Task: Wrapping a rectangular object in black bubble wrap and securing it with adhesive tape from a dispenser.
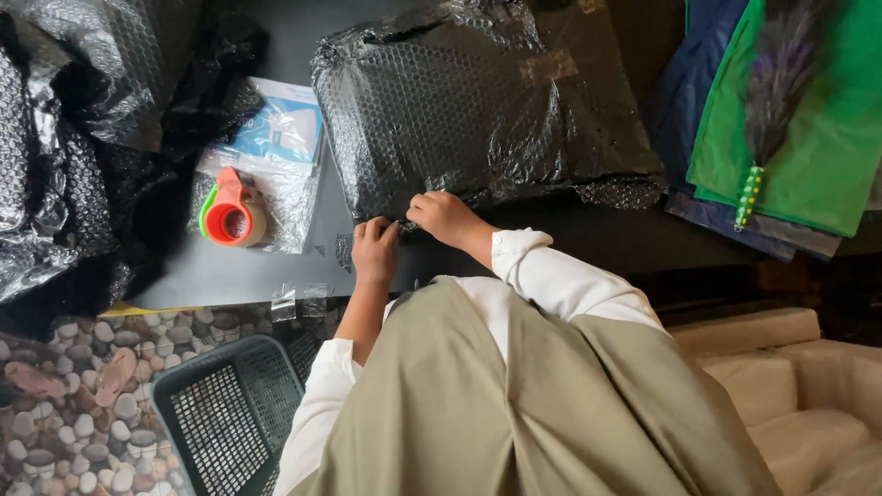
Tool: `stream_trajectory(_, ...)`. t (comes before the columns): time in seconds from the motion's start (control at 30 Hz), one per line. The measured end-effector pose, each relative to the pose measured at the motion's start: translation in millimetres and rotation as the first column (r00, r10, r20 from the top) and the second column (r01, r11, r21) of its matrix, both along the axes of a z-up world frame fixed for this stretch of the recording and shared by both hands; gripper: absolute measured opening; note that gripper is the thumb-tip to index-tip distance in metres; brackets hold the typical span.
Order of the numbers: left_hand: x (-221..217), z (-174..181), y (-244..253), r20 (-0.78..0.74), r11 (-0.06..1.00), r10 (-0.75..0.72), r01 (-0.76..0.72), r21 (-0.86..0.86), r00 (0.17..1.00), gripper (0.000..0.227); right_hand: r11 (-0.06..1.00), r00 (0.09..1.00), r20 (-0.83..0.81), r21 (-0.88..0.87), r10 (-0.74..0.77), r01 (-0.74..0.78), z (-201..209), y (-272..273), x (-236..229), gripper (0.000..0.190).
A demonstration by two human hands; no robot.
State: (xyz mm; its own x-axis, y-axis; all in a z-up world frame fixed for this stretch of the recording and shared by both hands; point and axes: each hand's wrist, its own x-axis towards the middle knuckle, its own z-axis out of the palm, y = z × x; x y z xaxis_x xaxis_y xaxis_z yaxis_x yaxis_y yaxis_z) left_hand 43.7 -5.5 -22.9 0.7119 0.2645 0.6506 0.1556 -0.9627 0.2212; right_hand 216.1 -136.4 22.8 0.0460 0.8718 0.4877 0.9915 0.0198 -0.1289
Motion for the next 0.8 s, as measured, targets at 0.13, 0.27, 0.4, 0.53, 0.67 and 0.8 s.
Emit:
stream_trajectory(0.13, 1.2, -15.5, 8.6, -0.014, 0.999, 0.012, -0.013, -0.029, 1.0, 0.009, 0.987, 0.981, -0.19, -0.163, -0.037, 0.006, 26.1, 4.5, 3.0, 0.024)
stream_trajectory(0.27, 1.4, -31.1, 15.4, -0.023, 0.984, 0.045, -0.048, -0.17, 0.999, 0.029, 0.928, 0.913, -0.348, -0.365, -0.21, 0.075, 26.8, 15.7, 5.8, 0.02)
stream_trajectory(0.4, 2.3, 13.0, 11.3, -0.086, 0.957, 0.031, -0.054, -0.285, 0.996, 0.03, 0.864, 0.82, -0.445, -0.49, -0.36, 0.114, 21.0, 26.2, 18.0, 0.02)
stream_trajectory(0.53, 6.3, 56.7, 0.9, -0.38, 0.412, 0.072, -0.374, -0.831, 0.922, 0.04, 0.88, 0.595, -0.709, -0.474, -0.38, -0.003, 30.8, 22.3, 36.2, 0.03)
stream_trajectory(0.67, 5.3, 39.5, 3.8, -0.025, 0.979, -0.019, 0.013, -0.203, 0.999, 0.011, 0.986, 0.229, -0.96, -0.164, -0.16, 0.0, 21.8, 14.9, 37.0, 0.028)
stream_trajectory(0.8, 4.6, 18.5, 12.1, 0.017, 0.986, -0.029, 0.032, -0.167, 0.999, 0.014, 0.991, 0.742, -0.669, 0.118, 0.036, 0.058, 53.9, -1.6, 7.5, 0.018)
